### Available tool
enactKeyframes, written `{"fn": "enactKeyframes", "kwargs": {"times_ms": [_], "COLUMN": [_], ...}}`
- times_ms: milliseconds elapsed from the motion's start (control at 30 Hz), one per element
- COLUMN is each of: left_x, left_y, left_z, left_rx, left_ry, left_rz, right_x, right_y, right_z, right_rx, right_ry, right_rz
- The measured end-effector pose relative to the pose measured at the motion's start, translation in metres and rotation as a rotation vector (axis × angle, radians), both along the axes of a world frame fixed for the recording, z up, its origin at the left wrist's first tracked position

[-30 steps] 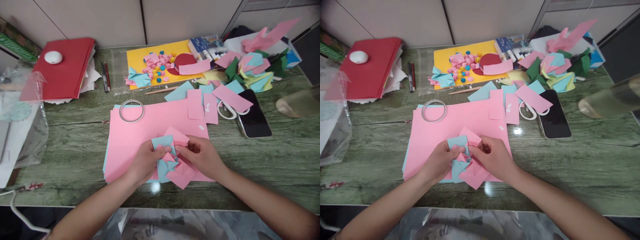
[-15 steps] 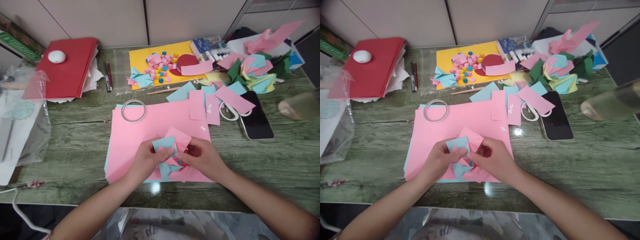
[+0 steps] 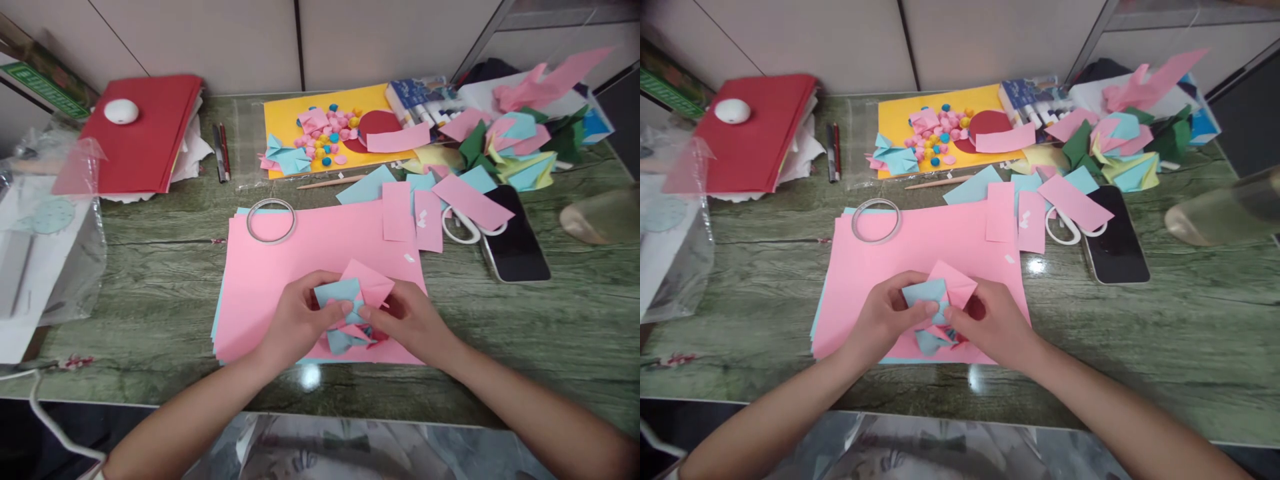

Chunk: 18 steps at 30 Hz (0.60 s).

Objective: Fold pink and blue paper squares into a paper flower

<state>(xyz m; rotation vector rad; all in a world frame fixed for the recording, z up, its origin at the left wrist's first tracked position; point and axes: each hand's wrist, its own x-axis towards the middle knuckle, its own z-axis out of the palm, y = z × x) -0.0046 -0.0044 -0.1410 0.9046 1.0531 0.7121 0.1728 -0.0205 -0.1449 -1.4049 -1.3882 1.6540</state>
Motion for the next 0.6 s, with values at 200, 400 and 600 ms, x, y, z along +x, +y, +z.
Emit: {"fn": "enactKeyframes", "kwargs": {"times_ms": [200,400,600], "left_x": [0.0024,0.0023,0.001], "left_y": [-0.0033,-0.0023,-0.0015], "left_z": [-0.0015,-0.0004,-0.0002], "left_rx": [-0.017,0.015,0.019], "left_ry": [-0.047,0.007,0.041], "left_rz": [-0.026,0.04,0.067], "right_x": [-0.0014,-0.0007,-0.0029], "right_y": [-0.0004,0.0008,0.0026], "right_z": [0.0026,0.0002,0.0009], "right_rx": [-0.029,-0.012,-0.086], "right_ry": [0.125,0.025,0.107], "right_rz": [-0.015,0.039,0.039]}}
